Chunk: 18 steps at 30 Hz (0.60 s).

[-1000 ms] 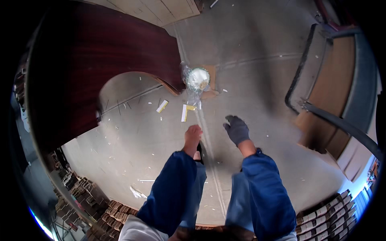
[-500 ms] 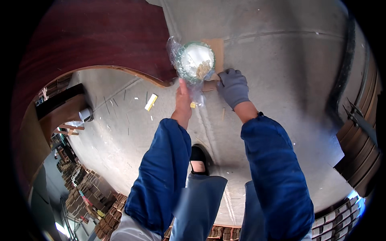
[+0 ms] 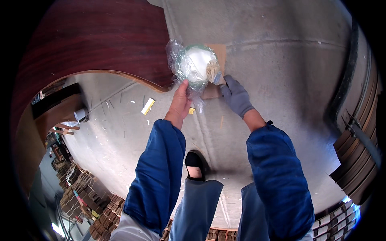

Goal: The person aligns and folds a large flat sheet of corrugated cardboard on a work table, then applies a white adhesive to the surface using a brush. The person works in a warehouse environment with stacks of cardboard nearby.

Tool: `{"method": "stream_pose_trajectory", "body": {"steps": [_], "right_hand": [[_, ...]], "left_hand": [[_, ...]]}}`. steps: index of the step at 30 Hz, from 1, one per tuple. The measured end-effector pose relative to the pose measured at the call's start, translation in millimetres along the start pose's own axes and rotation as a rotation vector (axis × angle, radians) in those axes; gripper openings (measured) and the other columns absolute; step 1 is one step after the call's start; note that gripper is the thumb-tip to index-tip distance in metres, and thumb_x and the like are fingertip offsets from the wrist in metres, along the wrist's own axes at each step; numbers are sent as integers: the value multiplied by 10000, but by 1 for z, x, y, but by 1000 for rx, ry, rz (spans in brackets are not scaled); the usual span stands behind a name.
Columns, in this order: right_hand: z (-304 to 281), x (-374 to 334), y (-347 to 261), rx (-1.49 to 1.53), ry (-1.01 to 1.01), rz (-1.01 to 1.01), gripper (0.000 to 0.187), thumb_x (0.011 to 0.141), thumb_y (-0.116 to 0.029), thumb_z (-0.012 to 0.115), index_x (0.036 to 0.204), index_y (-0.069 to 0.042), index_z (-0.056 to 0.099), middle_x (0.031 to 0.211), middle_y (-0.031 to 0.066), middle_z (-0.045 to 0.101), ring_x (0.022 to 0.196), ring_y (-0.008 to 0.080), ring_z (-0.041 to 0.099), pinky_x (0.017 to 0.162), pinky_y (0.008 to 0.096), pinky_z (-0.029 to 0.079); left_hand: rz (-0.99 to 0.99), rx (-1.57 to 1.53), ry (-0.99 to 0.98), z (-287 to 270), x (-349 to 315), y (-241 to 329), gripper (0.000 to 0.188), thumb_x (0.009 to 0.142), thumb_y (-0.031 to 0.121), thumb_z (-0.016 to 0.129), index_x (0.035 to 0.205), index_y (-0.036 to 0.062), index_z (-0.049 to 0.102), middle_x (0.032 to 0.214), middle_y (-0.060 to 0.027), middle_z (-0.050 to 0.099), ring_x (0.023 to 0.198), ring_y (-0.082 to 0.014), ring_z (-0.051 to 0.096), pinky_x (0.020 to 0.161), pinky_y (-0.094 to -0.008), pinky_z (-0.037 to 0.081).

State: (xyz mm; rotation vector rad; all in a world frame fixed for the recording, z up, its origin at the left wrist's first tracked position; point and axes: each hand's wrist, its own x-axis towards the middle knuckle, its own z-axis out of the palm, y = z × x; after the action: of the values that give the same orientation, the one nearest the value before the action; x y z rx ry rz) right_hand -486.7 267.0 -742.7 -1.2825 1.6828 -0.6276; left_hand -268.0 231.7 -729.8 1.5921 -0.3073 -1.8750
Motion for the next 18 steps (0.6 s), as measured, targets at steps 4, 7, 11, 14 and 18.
{"method": "stream_pose_trajectory", "body": {"steps": [4,7,11,14,18], "right_hand": [[1,6,12,191,-64,64,332,1012,-225,563,1288,-41,575,1131,165,673,1004,307,647,889,374,499],[5,5,14,454,8,137,267,1028,-187,552,1230,-17,592,1073,82,663,957,182,595,871,319,480],[-5,-4,21,649,9,177,264,1006,-216,573,1183,-22,589,1004,150,668,886,254,600,840,354,493],[-15,-18,21,582,62,170,283,989,-250,592,1167,-31,580,992,210,682,876,325,652,829,387,509],[-23,-13,8,420,48,370,310,969,-260,617,1166,-25,570,1044,212,688,940,337,690,848,395,518]], "left_hand": [[74,-27,-80,6,5,-1,623,991,427,628,1469,65,459,1446,-88,559,1316,-240,533,1143,-406,386],[104,-54,-99,5,12,-6,626,978,398,638,1470,62,448,1439,-99,562,1312,-255,544,1147,-414,397],[116,-90,-115,1,13,-8,602,968,335,642,1464,56,446,1420,-103,573,1287,-262,566,1138,-420,416],[177,-76,-83,8,-2,-5,596,964,314,644,1462,57,440,1414,-102,573,1281,-265,571,1145,-426,418],[181,-64,-150,11,-14,-6,586,974,300,633,1470,67,425,1420,-102,564,1305,-271,552,1172,-433,397]]}}
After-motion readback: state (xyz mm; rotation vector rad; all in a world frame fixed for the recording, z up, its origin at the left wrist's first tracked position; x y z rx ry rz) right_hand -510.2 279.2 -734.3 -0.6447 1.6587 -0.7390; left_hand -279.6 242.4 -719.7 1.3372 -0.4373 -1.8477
